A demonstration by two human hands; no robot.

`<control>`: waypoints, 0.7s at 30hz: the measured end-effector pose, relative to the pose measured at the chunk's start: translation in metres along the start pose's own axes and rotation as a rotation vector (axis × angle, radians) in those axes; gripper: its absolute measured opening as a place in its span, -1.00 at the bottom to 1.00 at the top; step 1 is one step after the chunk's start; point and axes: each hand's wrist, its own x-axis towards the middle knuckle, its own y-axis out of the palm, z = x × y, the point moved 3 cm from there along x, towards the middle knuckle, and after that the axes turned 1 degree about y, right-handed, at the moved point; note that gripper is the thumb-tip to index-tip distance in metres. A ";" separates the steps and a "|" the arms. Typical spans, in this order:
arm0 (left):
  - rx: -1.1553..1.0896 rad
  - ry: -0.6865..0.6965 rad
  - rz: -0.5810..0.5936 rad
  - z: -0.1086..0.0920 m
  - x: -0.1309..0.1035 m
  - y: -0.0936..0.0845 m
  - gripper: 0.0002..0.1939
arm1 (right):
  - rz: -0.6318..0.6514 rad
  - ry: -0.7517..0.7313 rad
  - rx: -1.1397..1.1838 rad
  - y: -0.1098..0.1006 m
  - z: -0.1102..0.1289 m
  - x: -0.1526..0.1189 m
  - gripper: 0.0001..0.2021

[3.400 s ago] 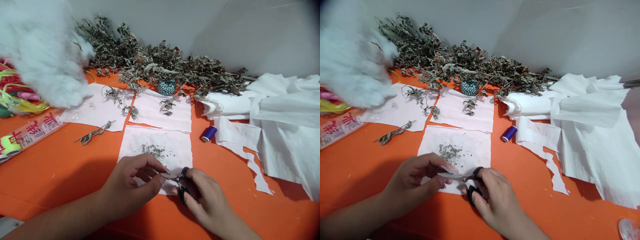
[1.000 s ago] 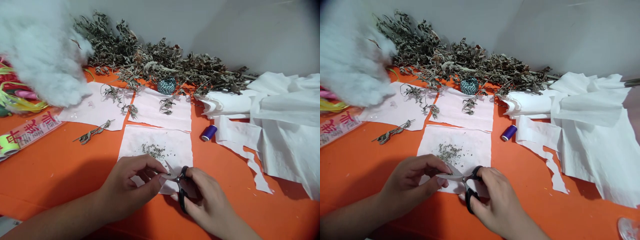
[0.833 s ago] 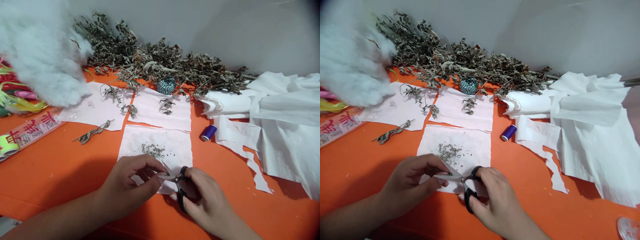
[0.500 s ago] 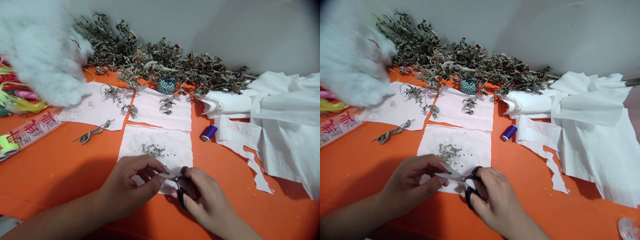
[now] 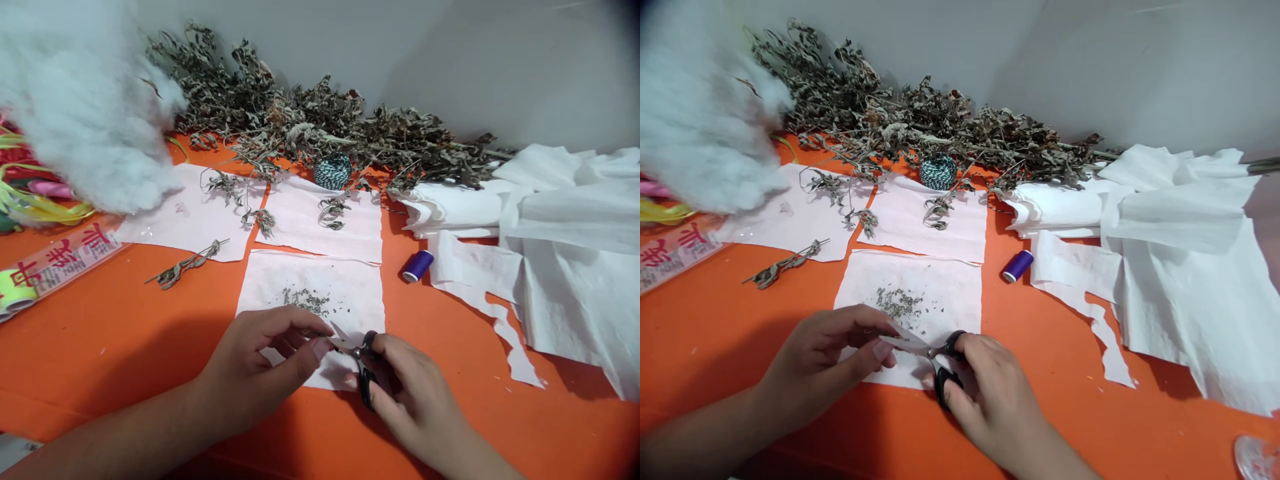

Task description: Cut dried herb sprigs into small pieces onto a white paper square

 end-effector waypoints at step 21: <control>-0.004 0.013 0.012 0.002 -0.003 0.000 -0.86 | 0.035 0.062 0.031 -0.001 0.006 0.004 -0.79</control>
